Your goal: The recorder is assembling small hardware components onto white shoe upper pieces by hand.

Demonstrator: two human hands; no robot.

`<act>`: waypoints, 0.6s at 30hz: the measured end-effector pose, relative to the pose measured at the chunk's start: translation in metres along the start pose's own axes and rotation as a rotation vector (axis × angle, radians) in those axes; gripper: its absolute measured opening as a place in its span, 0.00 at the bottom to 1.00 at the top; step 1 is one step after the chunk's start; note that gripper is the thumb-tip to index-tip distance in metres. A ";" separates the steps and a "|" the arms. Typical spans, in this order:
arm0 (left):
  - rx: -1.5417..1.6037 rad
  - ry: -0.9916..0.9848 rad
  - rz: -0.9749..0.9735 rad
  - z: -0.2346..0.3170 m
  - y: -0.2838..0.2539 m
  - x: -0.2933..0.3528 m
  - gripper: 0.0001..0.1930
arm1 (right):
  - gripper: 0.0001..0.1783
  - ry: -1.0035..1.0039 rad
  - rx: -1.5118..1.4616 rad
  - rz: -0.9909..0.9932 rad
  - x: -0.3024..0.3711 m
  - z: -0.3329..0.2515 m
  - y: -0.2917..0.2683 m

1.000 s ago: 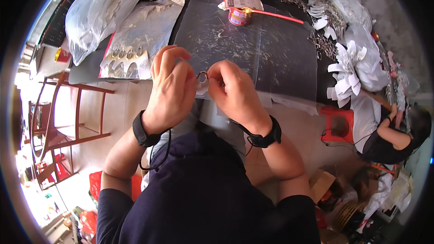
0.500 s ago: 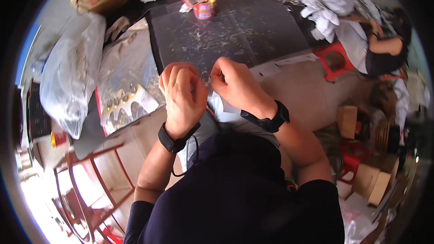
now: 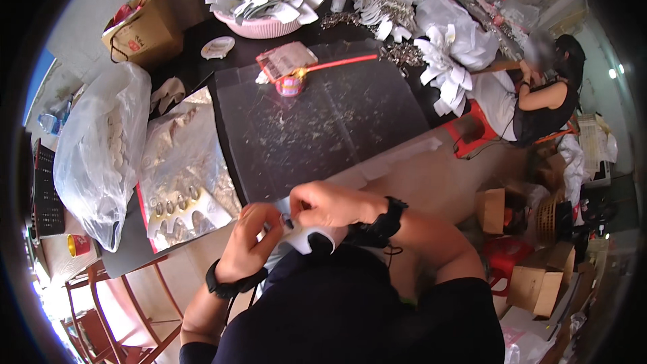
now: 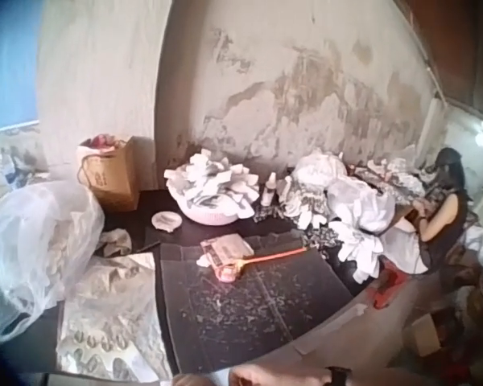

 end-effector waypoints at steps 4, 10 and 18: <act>0.290 -0.253 0.001 -0.001 0.011 0.001 0.04 | 0.08 -0.010 -0.139 -0.115 0.000 0.012 -0.011; 0.435 -0.226 0.017 0.011 0.024 -0.025 0.07 | 0.08 -0.028 -0.272 -0.227 0.014 0.003 -0.040; 0.378 -0.162 -0.091 0.030 0.052 -0.063 0.05 | 0.12 -0.053 -0.373 -0.158 0.056 0.019 -0.069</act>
Point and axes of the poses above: each hand's wrist, its own x-axis away from the middle knuckle, its own y-axis out of the palm, z = x × y, the point moved 3 cm from there along -x, towards the middle knuckle, and after that the axes turned 3 degrees about -y, right-handed, at the moved point
